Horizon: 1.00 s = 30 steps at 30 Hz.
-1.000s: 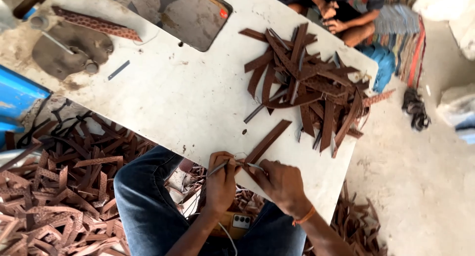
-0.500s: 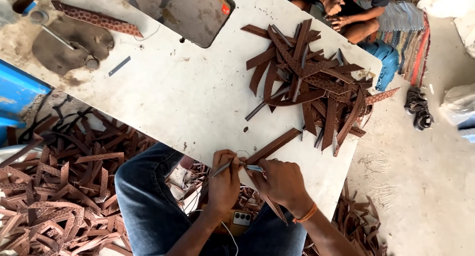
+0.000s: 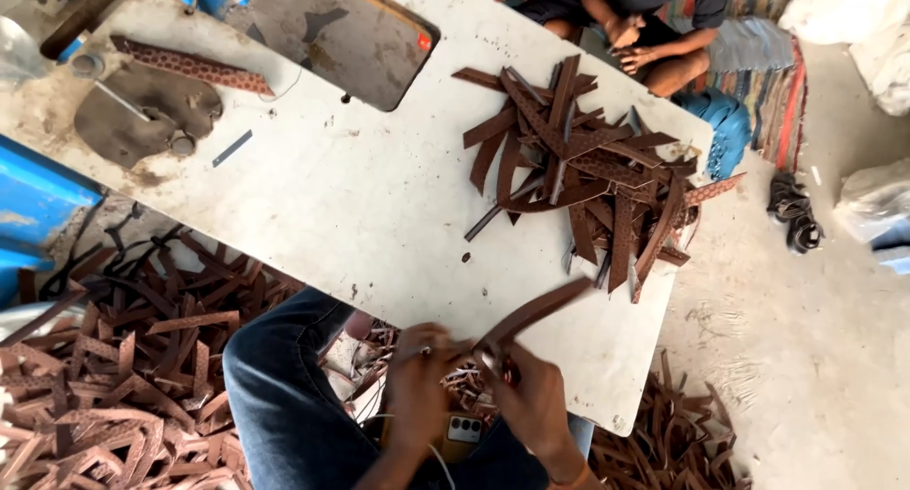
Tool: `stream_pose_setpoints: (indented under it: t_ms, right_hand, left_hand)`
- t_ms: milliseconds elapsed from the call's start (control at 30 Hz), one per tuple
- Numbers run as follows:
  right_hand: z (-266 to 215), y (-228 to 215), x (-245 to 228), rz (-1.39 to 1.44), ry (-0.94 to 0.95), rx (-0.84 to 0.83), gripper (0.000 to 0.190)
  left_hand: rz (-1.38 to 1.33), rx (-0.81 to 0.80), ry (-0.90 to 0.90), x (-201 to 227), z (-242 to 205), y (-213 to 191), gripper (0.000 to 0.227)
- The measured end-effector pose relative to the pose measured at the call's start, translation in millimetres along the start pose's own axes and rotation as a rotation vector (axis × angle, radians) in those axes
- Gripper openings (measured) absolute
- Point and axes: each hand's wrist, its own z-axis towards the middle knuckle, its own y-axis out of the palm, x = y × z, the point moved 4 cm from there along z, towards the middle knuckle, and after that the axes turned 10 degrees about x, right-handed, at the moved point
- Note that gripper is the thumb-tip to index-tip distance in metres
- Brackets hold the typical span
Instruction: The person trims edges and inspects leather straps for shoe manufacturing using nippers.
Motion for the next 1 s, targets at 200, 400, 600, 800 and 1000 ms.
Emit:
stream_pose_setpoints:
  t_ms: [200, 400, 600, 800, 1000]
  right_hand:
    - [-21, 17, 8, -0.05, -0.087, -0.146, 0.015]
    - [0, -24, 56, 0.262, -0.051, 0.031, 0.028]
    - [5, -54, 66, 0.077, 0.211, 0.079, 0.024]
    - [-16, 12, -39, 0.233, -0.102, -0.251, 0.039]
    - [71, 39, -57, -0.065, -0.484, -0.001, 0.04]
  left_hand:
    - [-0.241, 0.151, -0.26, 0, -13, -27, 0.015]
    - [0.519, 0.312, 0.388, 65, 26, -128, 0.022]
    - [-0.012, 0.127, -0.352, -90, 69, -188, 0.032]
    - [0.083, -0.363, -0.135, -203, 28, -90, 0.015]
    - [0.586, -0.2, 0.486, -153, 25, -55, 0.007]
